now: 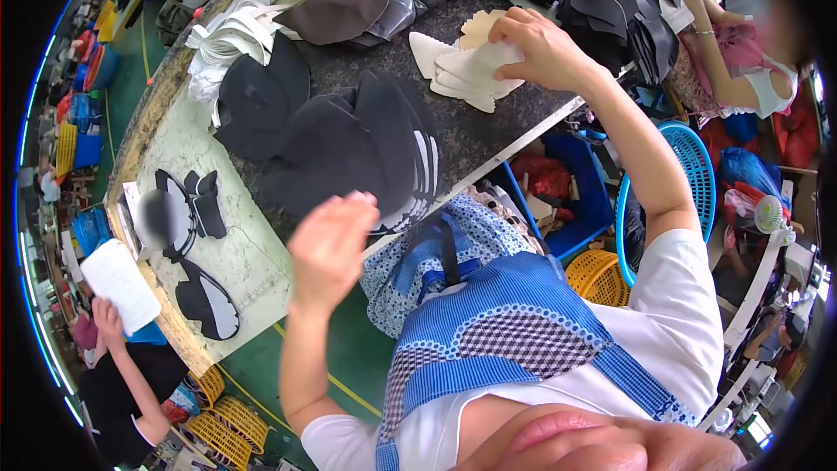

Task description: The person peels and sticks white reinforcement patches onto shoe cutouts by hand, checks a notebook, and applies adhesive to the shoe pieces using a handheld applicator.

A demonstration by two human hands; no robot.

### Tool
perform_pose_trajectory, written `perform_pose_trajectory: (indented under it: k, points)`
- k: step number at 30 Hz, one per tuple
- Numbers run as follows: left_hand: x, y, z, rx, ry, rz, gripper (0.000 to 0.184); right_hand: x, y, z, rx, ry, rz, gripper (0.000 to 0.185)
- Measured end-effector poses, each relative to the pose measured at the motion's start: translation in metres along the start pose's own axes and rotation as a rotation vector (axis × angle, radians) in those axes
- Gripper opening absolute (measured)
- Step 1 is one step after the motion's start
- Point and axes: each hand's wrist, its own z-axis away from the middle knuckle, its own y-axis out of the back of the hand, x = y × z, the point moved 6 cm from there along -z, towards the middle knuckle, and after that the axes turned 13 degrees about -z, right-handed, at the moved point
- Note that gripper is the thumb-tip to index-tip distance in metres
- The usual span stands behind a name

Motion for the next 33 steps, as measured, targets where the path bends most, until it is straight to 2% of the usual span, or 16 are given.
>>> perform_pose_trajectory:
  k: [3,6,9,12,15,17,18,20,24,27,29,30,31,33]
  points:
    - [0.003,-0.016,0.012,0.011,0.161,0.205,0.028,-0.011,0.004,0.004,0.069,0.145,0.055,0.056]
    - [0.001,-0.001,0.0,0.036,0.183,0.255,0.029,-0.016,0.008,0.009,0.156,0.186,-0.111,0.061]
    - [-0.003,0.0,-0.026,0.086,0.211,0.292,0.025,-0.004,-0.006,0.003,0.099,0.161,0.021,0.059]
    - [-0.001,-0.006,-0.064,0.054,0.247,0.445,0.023,-0.009,-0.003,-0.001,-0.056,0.159,-0.053,0.056]
    - [-0.005,-0.032,-0.09,-0.062,0.382,0.696,0.04,-0.012,0.019,0.008,-0.148,-0.103,-0.348,0.049]
    - [-0.006,-0.05,-0.102,-0.145,0.469,0.839,0.051,0.0,0.025,0.019,-0.002,-0.04,-0.617,0.04]
    - [-0.006,-0.053,-0.11,-0.125,0.459,0.78,0.054,0.004,0.031,0.024,0.075,-0.007,-0.751,0.036]
    - [-0.006,-0.056,-0.124,-0.09,0.44,0.661,0.06,0.004,0.033,0.035,0.081,-0.02,-0.941,0.038]
    - [-0.01,-0.065,-0.161,0.007,0.203,0.167,0.063,0.008,0.047,0.052,0.246,0.018,-1.108,0.042]
    - [-0.011,-0.093,-0.186,0.029,0.167,0.129,0.067,0.014,0.059,0.058,0.355,-0.01,-1.178,0.043]
    - [-0.006,-0.107,-0.201,0.119,0.134,0.101,0.067,0.017,0.053,0.05,0.406,-0.155,-1.372,0.041]
    - [-0.002,-0.112,-0.203,0.036,0.132,0.07,0.067,0.017,0.047,0.048,0.434,-0.232,-1.473,0.04]
    - [0.003,-0.115,-0.201,-0.046,0.131,0.037,0.067,0.028,0.032,0.043,0.426,-0.326,-1.425,0.037]
    - [0.016,-0.113,-0.194,-0.152,0.106,0.01,0.064,0.038,-0.011,0.031,0.4,-0.375,-1.351,0.037]
